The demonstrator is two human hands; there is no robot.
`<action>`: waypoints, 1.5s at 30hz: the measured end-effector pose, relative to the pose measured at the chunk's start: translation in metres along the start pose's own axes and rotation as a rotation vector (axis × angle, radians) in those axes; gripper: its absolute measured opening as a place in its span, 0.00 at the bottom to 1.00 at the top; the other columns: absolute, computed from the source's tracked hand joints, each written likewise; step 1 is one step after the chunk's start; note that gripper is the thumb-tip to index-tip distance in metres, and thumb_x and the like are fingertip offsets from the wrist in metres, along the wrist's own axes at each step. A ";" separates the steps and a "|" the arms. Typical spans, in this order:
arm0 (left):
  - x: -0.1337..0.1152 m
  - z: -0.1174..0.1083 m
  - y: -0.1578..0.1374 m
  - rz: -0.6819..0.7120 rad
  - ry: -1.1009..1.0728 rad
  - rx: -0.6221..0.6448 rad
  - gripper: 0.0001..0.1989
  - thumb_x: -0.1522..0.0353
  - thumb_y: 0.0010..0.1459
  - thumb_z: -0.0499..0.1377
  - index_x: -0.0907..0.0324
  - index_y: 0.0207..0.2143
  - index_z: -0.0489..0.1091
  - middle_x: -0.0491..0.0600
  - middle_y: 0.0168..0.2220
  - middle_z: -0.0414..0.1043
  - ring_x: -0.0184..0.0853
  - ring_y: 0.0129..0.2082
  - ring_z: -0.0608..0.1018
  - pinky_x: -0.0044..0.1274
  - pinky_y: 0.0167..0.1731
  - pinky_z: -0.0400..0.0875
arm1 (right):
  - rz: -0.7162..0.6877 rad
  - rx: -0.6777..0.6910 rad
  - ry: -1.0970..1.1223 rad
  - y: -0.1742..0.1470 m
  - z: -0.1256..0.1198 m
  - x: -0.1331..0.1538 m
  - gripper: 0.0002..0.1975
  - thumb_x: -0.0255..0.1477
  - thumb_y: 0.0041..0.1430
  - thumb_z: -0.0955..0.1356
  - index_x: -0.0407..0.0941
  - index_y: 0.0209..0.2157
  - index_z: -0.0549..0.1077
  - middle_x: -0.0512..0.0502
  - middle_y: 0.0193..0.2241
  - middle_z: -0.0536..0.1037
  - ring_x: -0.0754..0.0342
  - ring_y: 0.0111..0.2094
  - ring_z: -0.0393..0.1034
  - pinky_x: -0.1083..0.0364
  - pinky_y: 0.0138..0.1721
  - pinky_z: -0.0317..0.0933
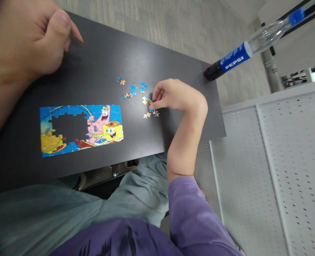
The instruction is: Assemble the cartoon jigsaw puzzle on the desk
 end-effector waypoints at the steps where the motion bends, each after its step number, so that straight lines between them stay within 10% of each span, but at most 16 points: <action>1: 0.000 0.000 0.000 -0.001 0.002 0.002 0.50 0.35 0.81 0.42 0.61 0.51 0.93 0.56 0.37 0.72 0.56 0.52 0.88 0.43 0.62 0.74 | 0.016 0.011 -0.006 -0.003 0.004 0.001 0.19 0.42 0.57 0.94 0.55 0.34 0.87 0.48 0.32 0.90 0.38 0.42 0.90 0.42 0.42 0.78; 19: 0.000 0.000 0.002 0.018 -0.039 -0.054 0.45 0.39 0.80 0.46 0.60 0.47 0.94 0.56 0.39 0.82 0.56 0.50 0.89 0.44 0.56 0.71 | 0.021 -0.156 0.073 -0.062 0.028 -0.005 0.10 0.40 0.69 0.85 0.55 0.37 0.87 0.43 0.42 0.90 0.38 0.44 0.87 0.37 0.54 0.85; 27: 0.007 0.002 0.006 0.132 -0.103 -0.100 0.37 0.44 0.85 0.50 0.55 0.41 0.91 0.50 0.29 0.67 0.46 0.34 0.76 0.44 0.50 0.64 | 0.056 -0.134 0.125 -0.072 0.032 -0.009 0.12 0.44 0.68 0.85 0.56 0.40 0.84 0.45 0.37 0.88 0.38 0.41 0.84 0.38 0.47 0.79; 36: 0.032 0.021 0.025 0.236 -0.163 -0.133 0.50 0.24 0.84 0.42 0.47 0.37 0.87 0.51 0.34 0.84 0.46 0.34 0.75 0.45 0.44 0.51 | -0.461 0.087 0.626 -0.025 0.057 0.098 0.13 0.39 0.67 0.92 0.53 0.42 0.91 0.50 0.39 0.92 0.46 0.41 0.86 0.44 0.52 0.85; 45: 0.028 0.025 0.026 0.275 -0.119 -0.134 0.58 0.21 0.80 0.33 0.44 0.42 0.93 0.52 0.43 0.94 0.52 0.46 0.90 0.44 0.49 0.62 | -0.332 0.204 0.607 0.002 0.105 0.132 0.15 0.36 0.63 0.91 0.60 0.42 0.88 0.51 0.42 0.94 0.37 0.48 0.92 0.36 0.54 0.90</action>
Point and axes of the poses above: each hand's wrist, its own y-axis towards the middle knuckle, its own z-axis out of the palm, x = y × z, the point moved 7 cm from there along y, towards the middle knuckle
